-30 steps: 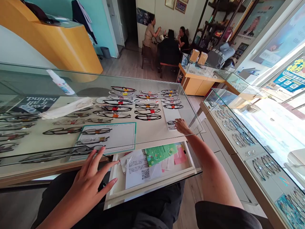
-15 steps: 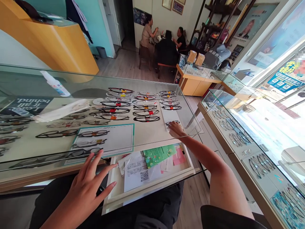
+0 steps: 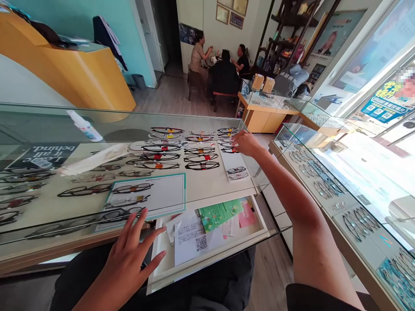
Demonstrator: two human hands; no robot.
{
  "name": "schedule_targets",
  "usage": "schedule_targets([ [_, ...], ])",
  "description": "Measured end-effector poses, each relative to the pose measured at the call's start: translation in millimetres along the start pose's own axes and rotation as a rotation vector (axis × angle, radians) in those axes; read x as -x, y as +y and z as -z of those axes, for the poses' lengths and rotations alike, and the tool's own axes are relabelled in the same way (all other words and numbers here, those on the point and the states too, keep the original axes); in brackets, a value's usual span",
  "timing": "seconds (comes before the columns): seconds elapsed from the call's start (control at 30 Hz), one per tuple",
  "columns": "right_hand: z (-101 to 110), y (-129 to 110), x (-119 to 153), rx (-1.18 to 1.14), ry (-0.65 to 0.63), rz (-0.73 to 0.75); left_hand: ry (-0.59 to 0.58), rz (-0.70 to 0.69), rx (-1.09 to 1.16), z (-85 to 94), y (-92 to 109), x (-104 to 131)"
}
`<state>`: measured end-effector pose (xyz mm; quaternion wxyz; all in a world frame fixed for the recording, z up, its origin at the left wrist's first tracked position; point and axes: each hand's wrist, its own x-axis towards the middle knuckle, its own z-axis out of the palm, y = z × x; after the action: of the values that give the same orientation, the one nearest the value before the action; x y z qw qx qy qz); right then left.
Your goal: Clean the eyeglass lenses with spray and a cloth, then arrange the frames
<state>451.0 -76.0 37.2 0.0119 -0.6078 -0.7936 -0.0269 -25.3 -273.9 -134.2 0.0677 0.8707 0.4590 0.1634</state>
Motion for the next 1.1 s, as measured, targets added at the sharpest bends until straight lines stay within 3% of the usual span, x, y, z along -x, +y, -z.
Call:
schedule_targets([
  [0.07, -14, 18, -18, 0.007, -0.044, -0.007, 0.004, 0.013, 0.007, 0.7, 2, -1],
  [0.2, -39, 31, -36, 0.017, -0.096, -0.035, -0.007, 0.009, 0.019, 1.9, 3, -2],
  [0.37, -48, 43, -40, -0.012, -0.131, -0.060, -0.001, 0.019, 0.032, 0.4, 1, -2],
  [0.6, -51, 48, -15, -0.050, -0.180, -0.084, -0.018, 0.014, 0.049, -2.4, -1, -3],
  [0.93, -42, 44, 40, -0.077, -0.126, -0.085, -0.002, 0.002, 0.057, -2.6, 4, -4],
  [1.1, -44, 39, 48, -0.089, -0.155, -0.109, -0.003, -0.004, 0.070, -2.7, 3, -3],
])
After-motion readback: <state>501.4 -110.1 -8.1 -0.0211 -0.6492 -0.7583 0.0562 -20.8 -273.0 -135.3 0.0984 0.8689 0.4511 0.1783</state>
